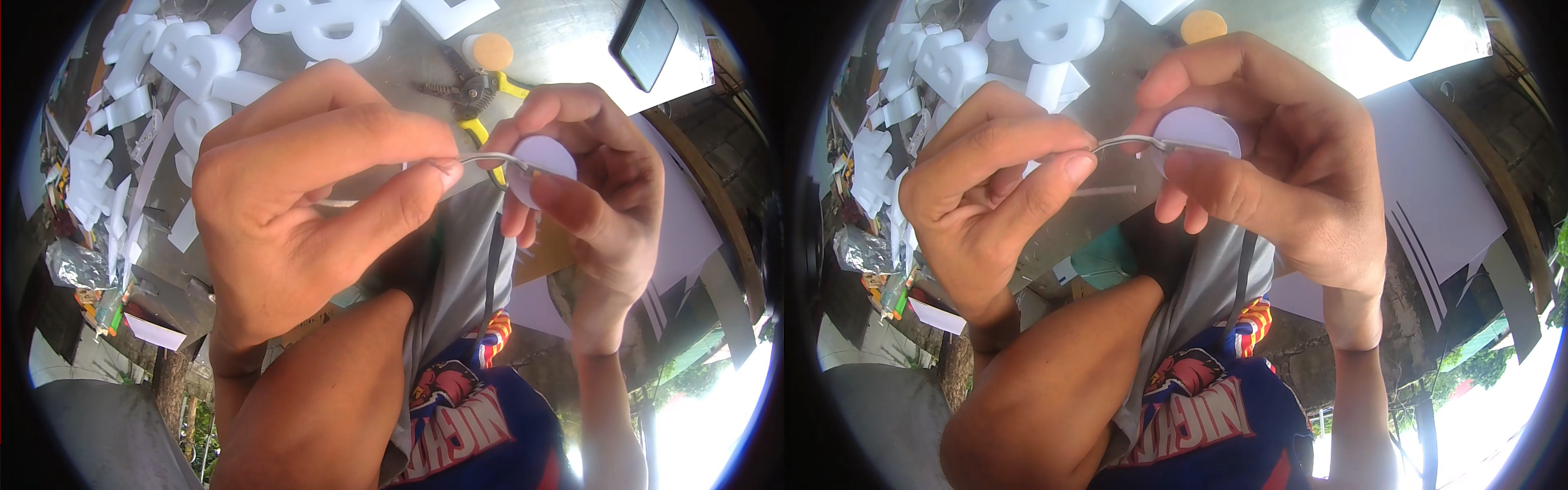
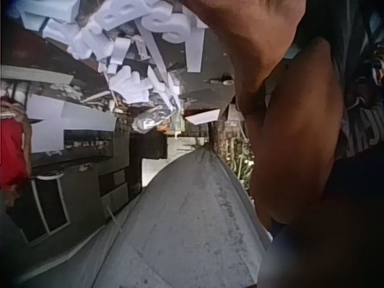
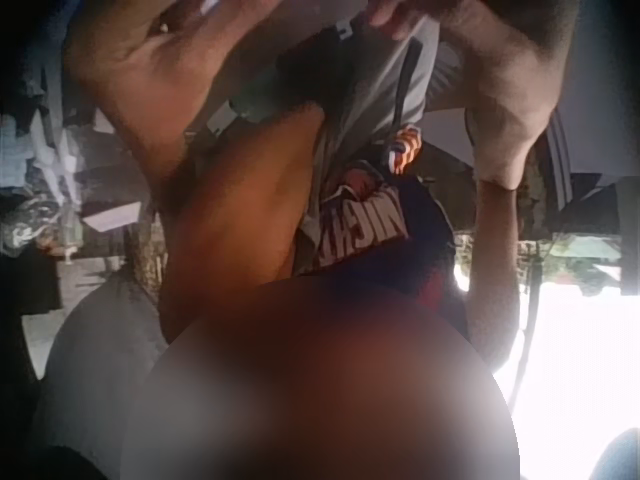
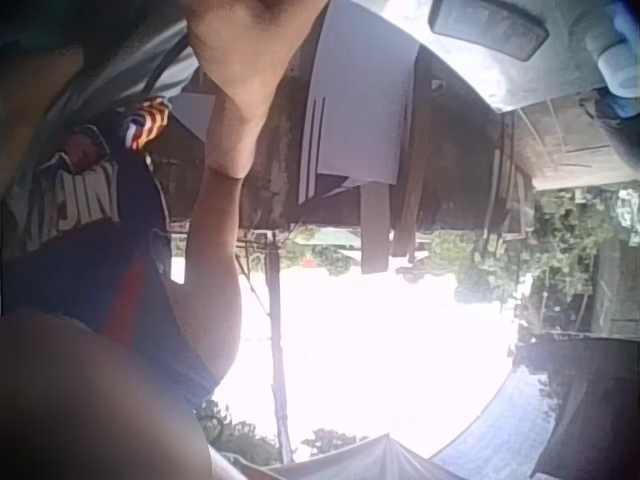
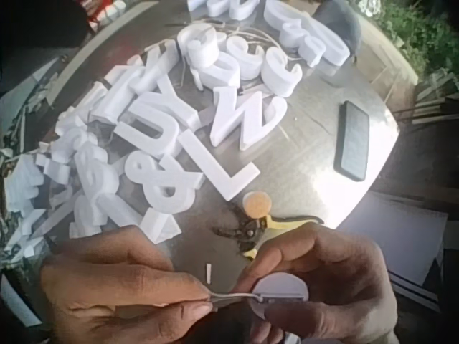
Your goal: Preparing and wiring LED components for 3D signage letters.
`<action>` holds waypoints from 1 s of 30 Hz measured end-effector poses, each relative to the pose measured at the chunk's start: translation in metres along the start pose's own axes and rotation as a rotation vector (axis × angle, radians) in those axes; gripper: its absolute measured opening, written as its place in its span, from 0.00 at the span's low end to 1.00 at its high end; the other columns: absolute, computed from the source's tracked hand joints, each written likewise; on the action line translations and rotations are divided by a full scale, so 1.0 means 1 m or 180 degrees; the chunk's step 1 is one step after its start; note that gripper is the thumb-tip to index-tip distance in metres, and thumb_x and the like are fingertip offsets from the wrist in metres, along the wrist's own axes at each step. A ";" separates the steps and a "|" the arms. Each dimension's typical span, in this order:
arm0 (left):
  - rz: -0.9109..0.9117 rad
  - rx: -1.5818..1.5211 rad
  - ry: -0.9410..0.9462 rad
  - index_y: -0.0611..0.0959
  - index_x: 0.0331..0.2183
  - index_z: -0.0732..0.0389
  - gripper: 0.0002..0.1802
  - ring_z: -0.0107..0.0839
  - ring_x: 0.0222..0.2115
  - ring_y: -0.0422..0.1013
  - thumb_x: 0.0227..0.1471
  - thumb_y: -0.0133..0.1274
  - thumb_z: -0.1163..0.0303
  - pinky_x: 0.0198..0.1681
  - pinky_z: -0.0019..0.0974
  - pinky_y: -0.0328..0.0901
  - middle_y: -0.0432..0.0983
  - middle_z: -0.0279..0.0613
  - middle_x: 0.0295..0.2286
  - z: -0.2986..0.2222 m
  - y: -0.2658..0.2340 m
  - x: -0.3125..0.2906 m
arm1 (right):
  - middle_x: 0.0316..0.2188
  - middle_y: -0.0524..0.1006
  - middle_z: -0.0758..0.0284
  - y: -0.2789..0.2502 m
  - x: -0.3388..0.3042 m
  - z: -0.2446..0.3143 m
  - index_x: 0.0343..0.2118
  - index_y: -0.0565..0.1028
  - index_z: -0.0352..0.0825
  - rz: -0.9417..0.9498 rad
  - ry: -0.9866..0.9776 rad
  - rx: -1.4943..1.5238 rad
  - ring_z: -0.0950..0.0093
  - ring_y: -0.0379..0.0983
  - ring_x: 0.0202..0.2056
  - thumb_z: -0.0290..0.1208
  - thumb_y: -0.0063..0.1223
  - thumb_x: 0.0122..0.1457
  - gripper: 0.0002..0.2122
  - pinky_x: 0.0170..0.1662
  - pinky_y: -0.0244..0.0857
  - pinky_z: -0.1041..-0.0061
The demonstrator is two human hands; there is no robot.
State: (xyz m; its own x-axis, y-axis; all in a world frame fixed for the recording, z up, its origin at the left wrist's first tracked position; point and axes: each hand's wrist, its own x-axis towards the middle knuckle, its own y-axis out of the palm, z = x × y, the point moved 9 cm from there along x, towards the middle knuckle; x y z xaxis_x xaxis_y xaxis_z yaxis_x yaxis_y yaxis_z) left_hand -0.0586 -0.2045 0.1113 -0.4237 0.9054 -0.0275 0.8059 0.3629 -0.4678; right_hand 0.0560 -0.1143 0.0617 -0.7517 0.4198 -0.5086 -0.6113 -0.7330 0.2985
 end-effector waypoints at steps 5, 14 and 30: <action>-0.0053 0.0006 0.0059 0.82 0.27 0.66 0.08 0.18 0.17 0.59 0.37 0.59 0.82 0.18 0.22 0.49 0.74 0.37 0.22 -0.004 0.000 -0.003 | 0.29 0.76 0.56 0.002 0.000 -0.001 0.33 0.71 0.26 0.0008 -0.0049 0.0035 0.77 0.72 0.19 0.29 0.56 0.41 0.15 0.20 0.65 0.86; -0.0127 0.0253 0.0151 0.81 0.28 0.68 0.07 0.21 0.20 0.66 0.39 0.58 0.83 0.18 0.22 0.53 0.75 0.41 0.23 -0.011 0.000 -0.005 | 0.28 0.76 0.61 0.013 0.003 -0.013 0.31 0.71 0.29 -0.0002 0.0085 0.0390 0.80 0.67 0.17 0.19 0.54 0.47 0.07 0.20 0.61 0.85; -0.0100 0.0036 -0.0131 0.81 0.26 0.68 0.06 0.19 0.18 0.62 0.38 0.58 0.83 0.18 0.21 0.51 0.74 0.37 0.20 -0.002 0.007 -0.005 | 0.29 0.77 0.59 0.004 0.000 -0.008 0.33 0.71 0.28 -0.0269 -0.0317 0.0239 0.79 0.71 0.23 0.18 0.56 0.46 0.10 0.23 0.64 0.84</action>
State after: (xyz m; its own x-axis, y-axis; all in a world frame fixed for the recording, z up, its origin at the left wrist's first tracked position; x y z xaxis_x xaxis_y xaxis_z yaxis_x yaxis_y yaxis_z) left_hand -0.0501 -0.2057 0.1100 -0.4655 0.8837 -0.0488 0.7874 0.3882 -0.4789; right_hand 0.0558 -0.1215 0.0567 -0.7154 0.5319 -0.4530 -0.6873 -0.6523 0.3196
